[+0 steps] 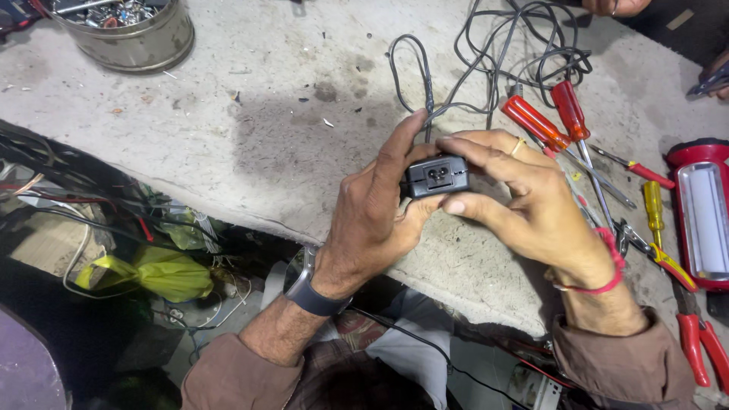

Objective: The person disassembles a black power adapter, uses a soldering iron on a green circuit board, reassembles the adapter, and then uses a screwdriver to adjust the power cord entry.

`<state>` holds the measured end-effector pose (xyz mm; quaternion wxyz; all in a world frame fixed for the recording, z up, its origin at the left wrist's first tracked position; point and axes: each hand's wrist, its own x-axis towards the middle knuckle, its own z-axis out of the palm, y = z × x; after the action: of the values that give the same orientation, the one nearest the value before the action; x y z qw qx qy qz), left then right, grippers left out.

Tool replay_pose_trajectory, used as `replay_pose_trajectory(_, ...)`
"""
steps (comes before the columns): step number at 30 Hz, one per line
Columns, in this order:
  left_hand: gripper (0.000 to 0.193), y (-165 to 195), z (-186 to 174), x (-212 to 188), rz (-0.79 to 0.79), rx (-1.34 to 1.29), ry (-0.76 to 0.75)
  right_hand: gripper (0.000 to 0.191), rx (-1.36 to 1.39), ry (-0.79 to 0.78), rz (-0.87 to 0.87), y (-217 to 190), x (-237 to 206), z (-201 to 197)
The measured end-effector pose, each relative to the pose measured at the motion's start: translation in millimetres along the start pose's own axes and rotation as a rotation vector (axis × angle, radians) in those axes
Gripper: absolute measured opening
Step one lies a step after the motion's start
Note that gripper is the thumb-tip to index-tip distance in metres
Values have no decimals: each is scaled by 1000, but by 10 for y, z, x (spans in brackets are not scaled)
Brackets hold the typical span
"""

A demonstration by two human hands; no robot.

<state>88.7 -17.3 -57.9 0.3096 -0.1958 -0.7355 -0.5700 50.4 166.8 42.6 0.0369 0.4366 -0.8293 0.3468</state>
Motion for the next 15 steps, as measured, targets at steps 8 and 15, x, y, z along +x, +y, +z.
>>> replay_pose_trajectory(8,84,9,-16,-4,47,76,-41,47,127,56,65,256,-126,130)
replay_pose_trajectory(15,71,-21,-110,14,52,-26,-165,47,-67,109,16,232,-179,187)
